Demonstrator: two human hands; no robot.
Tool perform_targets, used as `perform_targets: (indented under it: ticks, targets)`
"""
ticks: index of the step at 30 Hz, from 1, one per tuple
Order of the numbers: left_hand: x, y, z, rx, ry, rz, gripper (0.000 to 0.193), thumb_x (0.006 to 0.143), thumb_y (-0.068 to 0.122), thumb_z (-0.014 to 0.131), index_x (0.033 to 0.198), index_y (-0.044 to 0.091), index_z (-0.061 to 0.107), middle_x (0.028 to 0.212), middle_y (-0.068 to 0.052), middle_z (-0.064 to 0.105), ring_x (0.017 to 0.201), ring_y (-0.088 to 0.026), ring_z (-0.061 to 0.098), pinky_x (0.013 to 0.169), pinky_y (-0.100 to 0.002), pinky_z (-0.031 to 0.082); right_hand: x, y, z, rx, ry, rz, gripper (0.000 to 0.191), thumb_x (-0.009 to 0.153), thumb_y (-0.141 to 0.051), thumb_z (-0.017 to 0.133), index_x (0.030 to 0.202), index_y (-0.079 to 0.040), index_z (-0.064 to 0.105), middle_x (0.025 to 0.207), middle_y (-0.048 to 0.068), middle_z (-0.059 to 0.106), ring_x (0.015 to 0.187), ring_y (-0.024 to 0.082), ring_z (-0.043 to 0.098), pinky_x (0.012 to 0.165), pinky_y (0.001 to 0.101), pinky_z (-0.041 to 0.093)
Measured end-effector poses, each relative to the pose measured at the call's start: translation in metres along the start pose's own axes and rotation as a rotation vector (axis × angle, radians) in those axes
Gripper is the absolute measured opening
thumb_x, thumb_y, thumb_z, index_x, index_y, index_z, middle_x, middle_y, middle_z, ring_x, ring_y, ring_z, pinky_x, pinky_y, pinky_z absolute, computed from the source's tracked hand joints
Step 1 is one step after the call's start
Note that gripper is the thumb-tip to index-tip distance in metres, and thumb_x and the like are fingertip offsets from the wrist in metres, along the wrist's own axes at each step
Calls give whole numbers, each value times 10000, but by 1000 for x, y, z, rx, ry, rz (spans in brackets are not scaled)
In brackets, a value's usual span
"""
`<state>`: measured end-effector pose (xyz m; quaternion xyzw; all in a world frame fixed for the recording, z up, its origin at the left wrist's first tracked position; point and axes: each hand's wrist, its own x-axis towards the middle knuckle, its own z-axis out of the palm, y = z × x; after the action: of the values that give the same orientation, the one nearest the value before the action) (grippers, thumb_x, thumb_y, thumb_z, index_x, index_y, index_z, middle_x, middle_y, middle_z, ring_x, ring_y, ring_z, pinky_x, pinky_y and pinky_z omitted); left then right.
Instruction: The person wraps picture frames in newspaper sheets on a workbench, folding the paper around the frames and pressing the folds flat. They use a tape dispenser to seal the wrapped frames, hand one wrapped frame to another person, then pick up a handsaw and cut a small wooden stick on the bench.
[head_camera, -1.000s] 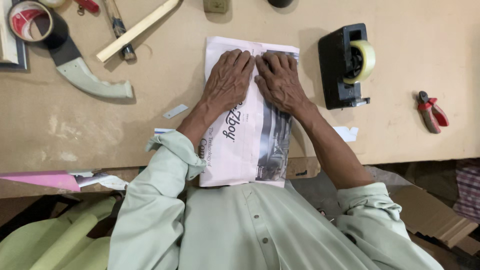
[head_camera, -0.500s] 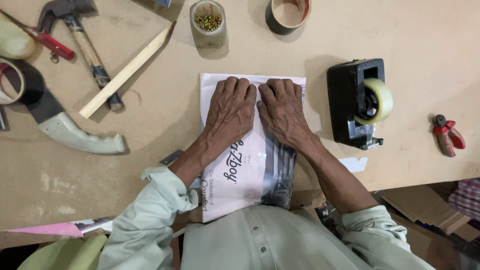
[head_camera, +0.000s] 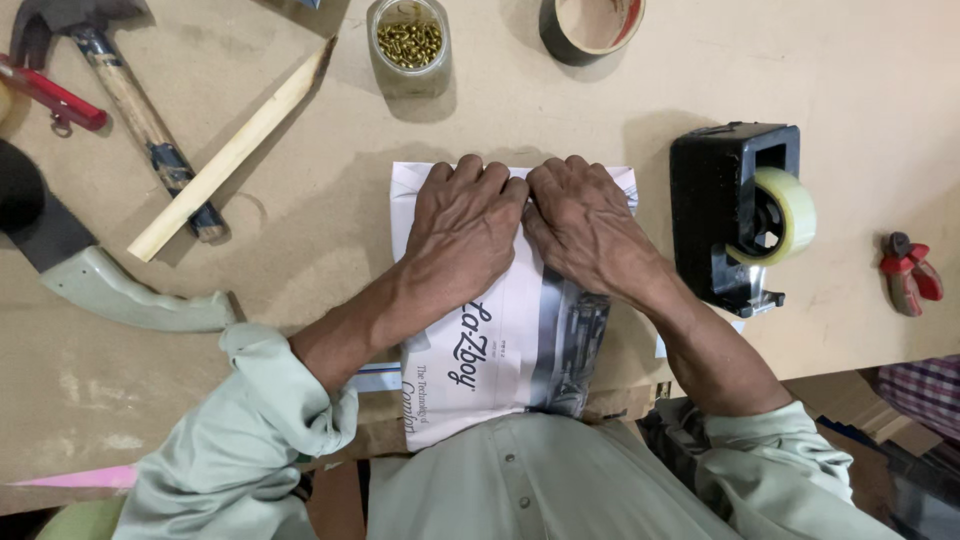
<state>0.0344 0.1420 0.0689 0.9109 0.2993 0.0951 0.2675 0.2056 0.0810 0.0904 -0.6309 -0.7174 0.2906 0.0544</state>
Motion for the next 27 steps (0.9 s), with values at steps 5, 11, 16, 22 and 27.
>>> perform_targets:
  ticks: [5,11,16,22,27]
  targets:
    - [-2,-5,3,-22,-20,-3,140,863,57,629,985,21,688,911,-109,637,942,-298,585,816,-474,442,-5,1,11,-13,184,-37,208,1000,-158,617,1105,22,632,959,166,557,918,331,535,871,468,428]
    - [-17,-5,13,212,198,98,151,904,85,637,1022,5,688,984,-123,599,1042,-291,562,1057,-500,395,-5,5,36,-103,348,-19,172,972,-193,662,1076,-57,651,1006,146,560,993,325,537,923,488,387]
    - [-28,-11,22,54,317,14,333,877,-29,639,1185,62,723,1110,-26,629,1142,-225,552,1214,-560,314,-32,31,50,78,614,42,397,1037,-145,672,1377,27,561,1092,112,592,1064,262,567,1050,498,400]
    - [-57,-27,28,-8,717,-471,287,910,167,819,1127,30,691,1134,-86,607,1126,-291,510,998,-510,309,-54,63,63,609,730,416,267,1012,-67,687,1255,27,624,1032,77,611,918,172,583,804,313,538]
    - [-65,-50,31,-192,651,-385,162,933,150,820,1017,69,708,1064,-22,655,1079,-243,547,1009,-452,318,-51,63,67,574,760,314,218,972,-41,719,1169,46,683,1085,75,644,944,156,645,821,285,546]
